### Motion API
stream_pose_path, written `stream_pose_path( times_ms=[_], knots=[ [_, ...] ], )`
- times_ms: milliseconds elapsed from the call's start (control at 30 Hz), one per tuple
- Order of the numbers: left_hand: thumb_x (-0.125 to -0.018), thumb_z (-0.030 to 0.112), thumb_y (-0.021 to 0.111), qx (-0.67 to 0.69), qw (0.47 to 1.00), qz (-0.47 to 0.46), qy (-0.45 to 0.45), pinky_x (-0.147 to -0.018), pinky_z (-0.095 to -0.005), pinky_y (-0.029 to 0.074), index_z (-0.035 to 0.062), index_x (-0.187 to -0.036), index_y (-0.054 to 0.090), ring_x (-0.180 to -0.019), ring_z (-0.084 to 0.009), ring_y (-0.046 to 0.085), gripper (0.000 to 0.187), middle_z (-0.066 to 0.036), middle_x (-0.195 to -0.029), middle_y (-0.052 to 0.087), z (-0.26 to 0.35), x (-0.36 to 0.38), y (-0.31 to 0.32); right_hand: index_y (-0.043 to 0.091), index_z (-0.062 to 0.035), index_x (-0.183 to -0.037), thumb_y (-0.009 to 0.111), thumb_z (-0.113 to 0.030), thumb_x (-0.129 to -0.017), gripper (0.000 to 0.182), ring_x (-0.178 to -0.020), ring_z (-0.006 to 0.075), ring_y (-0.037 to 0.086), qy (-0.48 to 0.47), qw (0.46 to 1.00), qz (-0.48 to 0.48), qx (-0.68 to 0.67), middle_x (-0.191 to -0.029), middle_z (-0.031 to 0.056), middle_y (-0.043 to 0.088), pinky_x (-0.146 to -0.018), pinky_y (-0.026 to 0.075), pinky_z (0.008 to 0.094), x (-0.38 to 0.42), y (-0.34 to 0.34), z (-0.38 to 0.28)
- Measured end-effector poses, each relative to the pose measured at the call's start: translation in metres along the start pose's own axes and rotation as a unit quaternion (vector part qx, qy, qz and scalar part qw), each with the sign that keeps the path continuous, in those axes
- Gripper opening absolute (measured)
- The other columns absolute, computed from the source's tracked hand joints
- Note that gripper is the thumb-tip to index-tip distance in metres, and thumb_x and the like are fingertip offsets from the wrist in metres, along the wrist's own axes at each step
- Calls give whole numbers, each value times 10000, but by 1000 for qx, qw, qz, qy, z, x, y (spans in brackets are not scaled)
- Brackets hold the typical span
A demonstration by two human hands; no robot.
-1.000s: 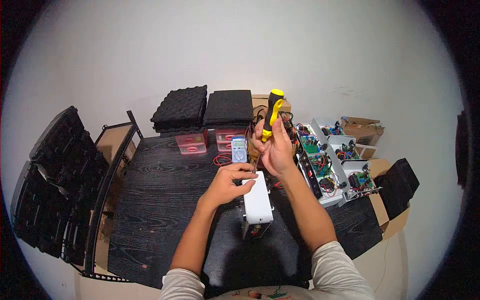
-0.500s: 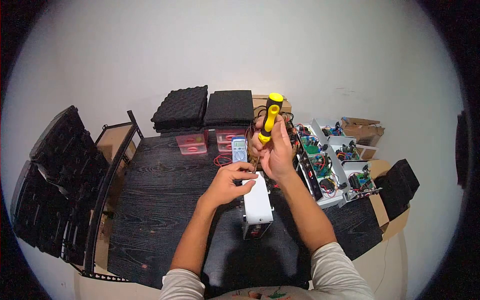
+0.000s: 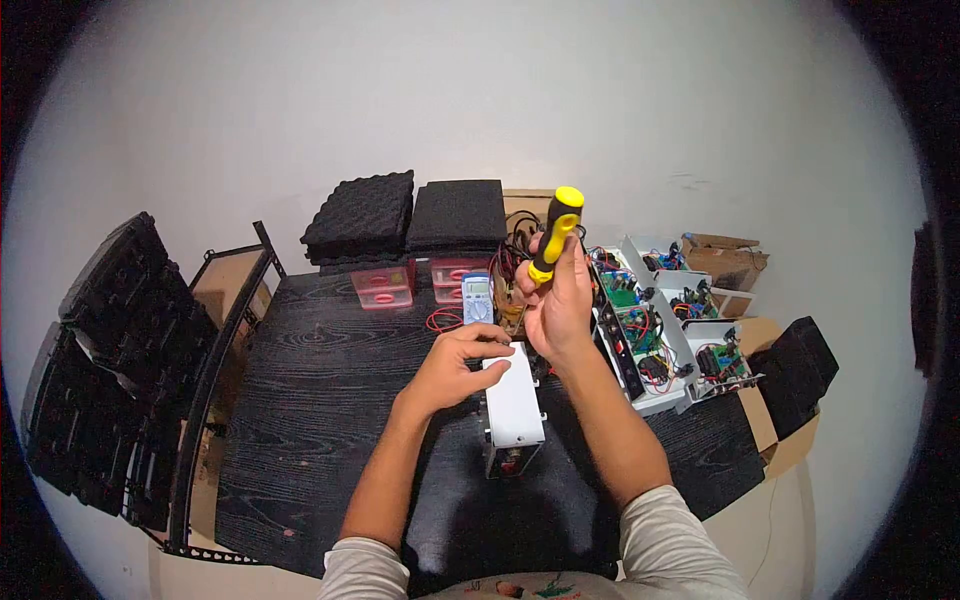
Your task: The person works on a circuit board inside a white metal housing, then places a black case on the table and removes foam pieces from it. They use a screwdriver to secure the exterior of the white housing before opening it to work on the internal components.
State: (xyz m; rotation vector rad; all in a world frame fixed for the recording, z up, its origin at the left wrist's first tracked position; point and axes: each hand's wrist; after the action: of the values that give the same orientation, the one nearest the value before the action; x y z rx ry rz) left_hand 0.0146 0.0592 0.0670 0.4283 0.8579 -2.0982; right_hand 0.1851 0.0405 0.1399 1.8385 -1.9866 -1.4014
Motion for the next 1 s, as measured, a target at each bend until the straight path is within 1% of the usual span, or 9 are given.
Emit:
stream_pose_path(
  times_ms=[67, 267, 467, 567, 667, 767, 867, 967, 1000],
  knots=[
    [-821, 103, 782, -8, 1000, -1, 3, -955, -349, 526, 26, -1078, 789, -1059, -239, 693, 268, -115, -1119, 719, -2, 0, 0, 488, -125, -1122, 490, -486, -1074, 365, -622, 117, 524, -1, 1000, -8, -6, -902, 30, 555, -494, 356, 226, -3, -8, 1],
    [-824, 108, 783, -7, 1000, 1, 5, -953, -347, 522, 28, -1080, 789, -1057, -239, 685, 269, -113, -1108, 707, -6, 0, 2, 494, -123, -1115, 468, -485, -1082, 364, -598, 106, 509, 9, 1000, 10, -26, -925, 35, 570, -475, 348, 227, -1, -1, 0],
    [-823, 95, 784, -1, 1000, 2, 5, -948, -342, 521, 30, -1079, 789, -1050, -231, 682, 264, -104, -1095, 700, -8, 1, 2, 495, -132, -1146, 466, -503, -1076, 379, -596, 104, 506, 17, 1000, -12, -5, -940, 35, 576, -471, 341, 224, 0, -3, 6],
    [-822, 86, 784, 5, 1000, 2, 8, -946, -336, 519, 29, -1078, 789, -1046, -226, 681, 262, -100, -1089, 699, -7, 0, 2, 501, -137, -1157, 506, -536, -1050, 413, -594, 98, 503, 35, 999, -1, -21, -939, 27, 573, -473, 341, 224, 0, -4, 6],
    [-823, 83, 782, 5, 1000, 3, 12, -944, -331, 516, 28, -1078, 788, -1039, -221, 678, 261, -96, -1083, 697, -5, 0, 2, 504, -138, -1163, 553, -570, -1014, 460, -596, 91, 499, -21, 1000, 10, -21, -926, 10, 566, -483, 347, 220, 5, 7, 5],
    [-824, 85, 781, 4, 1000, 2, 7, -939, -331, 515, 27, -1079, 787, -1032, -219, 677, 262, -94, -1078, 695, -4, 0, 1, 542, -113, -1141, 600, -635, -948, 560, -601, 81, 496, -88, 985, -35, 144, -878, -10, 561, -501, 363, 213, 3, -5, 14],
    [-825, 89, 781, 0, 1000, 3, 11, -933, -331, 516, 26, -1079, 787, -1028, -217, 676, 262, -94, -1074, 694, -4, 0, 1, 581, -82, -1104, 601, -685, -914, 633, -600, 73, 495, -29, 990, -39, 135, -828, -15, 557, -514, 378, 206, 3, -15, 21],
    [-827, 92, 781, -4, 1000, -3, 5, -929, -332, 516, 25, -1078, 788, -1023, -216, 676, 261, -95, -1068, 694, -2, 0, -1, 606, -67, -1074, 592, -711, -906, 665, -602, 68, 494, 79, 982, -141, 95, -804, -6, 562, -515, 385, 204, 1, -15, 4],
    [-827, 93, 781, -4, 1000, -6, 0, -928, -332, 517, 24, -1078, 788, -1021, -216, 677, 260, -96, -1065, 695, -2, 0, -1, 596, -64, -1087, 564, -693, -940, 646, -608, 73, 498, 90, 980, -151, 92, -822, 2, 573, -511, 374, 201, -1, -14, 3]
  ],
)
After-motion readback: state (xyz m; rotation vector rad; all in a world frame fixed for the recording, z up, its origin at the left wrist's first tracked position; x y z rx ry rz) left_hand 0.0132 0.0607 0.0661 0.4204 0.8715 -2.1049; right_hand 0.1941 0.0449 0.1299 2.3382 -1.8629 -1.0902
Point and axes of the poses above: each hand's wrist, its own x-axis away from the middle knuckle, its own y-axis out of the palm, z = x × y
